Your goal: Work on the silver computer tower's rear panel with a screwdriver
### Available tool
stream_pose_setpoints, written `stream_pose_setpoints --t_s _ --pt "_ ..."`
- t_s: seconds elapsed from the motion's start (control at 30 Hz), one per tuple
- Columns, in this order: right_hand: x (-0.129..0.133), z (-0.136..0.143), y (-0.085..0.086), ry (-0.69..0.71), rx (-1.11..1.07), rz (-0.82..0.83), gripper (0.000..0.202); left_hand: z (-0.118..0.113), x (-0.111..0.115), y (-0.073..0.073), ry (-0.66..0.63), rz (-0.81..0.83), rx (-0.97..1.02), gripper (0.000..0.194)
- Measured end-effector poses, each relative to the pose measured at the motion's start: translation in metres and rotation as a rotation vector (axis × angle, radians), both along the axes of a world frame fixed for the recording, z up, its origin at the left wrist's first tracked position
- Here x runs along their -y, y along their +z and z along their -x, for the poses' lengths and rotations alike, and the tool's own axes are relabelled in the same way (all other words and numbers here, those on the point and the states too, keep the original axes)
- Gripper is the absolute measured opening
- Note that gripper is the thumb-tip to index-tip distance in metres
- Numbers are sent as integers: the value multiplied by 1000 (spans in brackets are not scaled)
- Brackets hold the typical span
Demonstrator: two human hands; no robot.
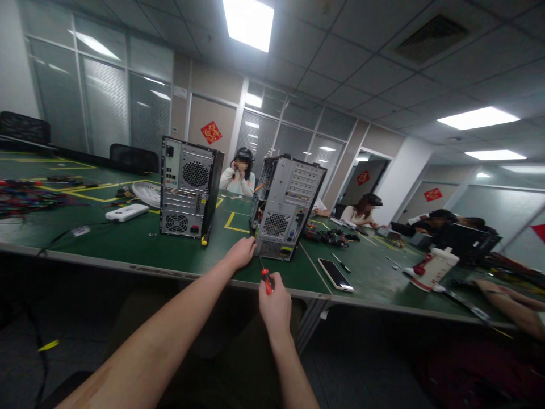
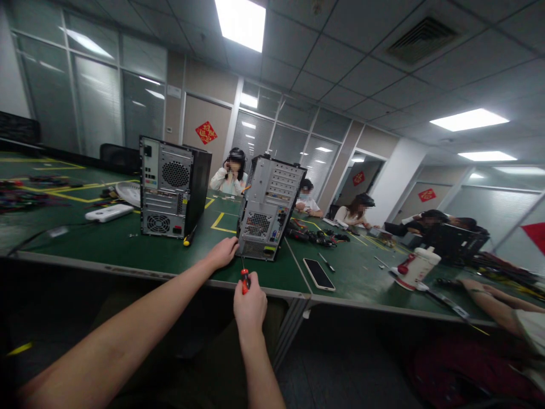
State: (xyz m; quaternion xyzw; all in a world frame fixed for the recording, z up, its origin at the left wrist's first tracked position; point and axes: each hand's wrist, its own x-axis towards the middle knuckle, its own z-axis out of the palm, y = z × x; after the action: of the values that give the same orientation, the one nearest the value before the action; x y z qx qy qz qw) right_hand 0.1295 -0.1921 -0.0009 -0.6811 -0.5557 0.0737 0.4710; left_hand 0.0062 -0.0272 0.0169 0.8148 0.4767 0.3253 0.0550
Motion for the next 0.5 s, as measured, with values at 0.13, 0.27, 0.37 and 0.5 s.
stream_pose_setpoints --t_s 0.13,0.27,0.37,0.5 --pt "7 1 6 -82 365 74 21 0 -1 0 1 4 0 25" --pt "7 5 7 -66 336 134 20 1 -2 -2 -1 -1 5 25" --pt "3 5 4 -5 61 114 17 1 -2 -3 -3 -12 1 25" --pt "-10 3 -5 73 -507 -32 29 1 -1 -2 2 10 4 27"
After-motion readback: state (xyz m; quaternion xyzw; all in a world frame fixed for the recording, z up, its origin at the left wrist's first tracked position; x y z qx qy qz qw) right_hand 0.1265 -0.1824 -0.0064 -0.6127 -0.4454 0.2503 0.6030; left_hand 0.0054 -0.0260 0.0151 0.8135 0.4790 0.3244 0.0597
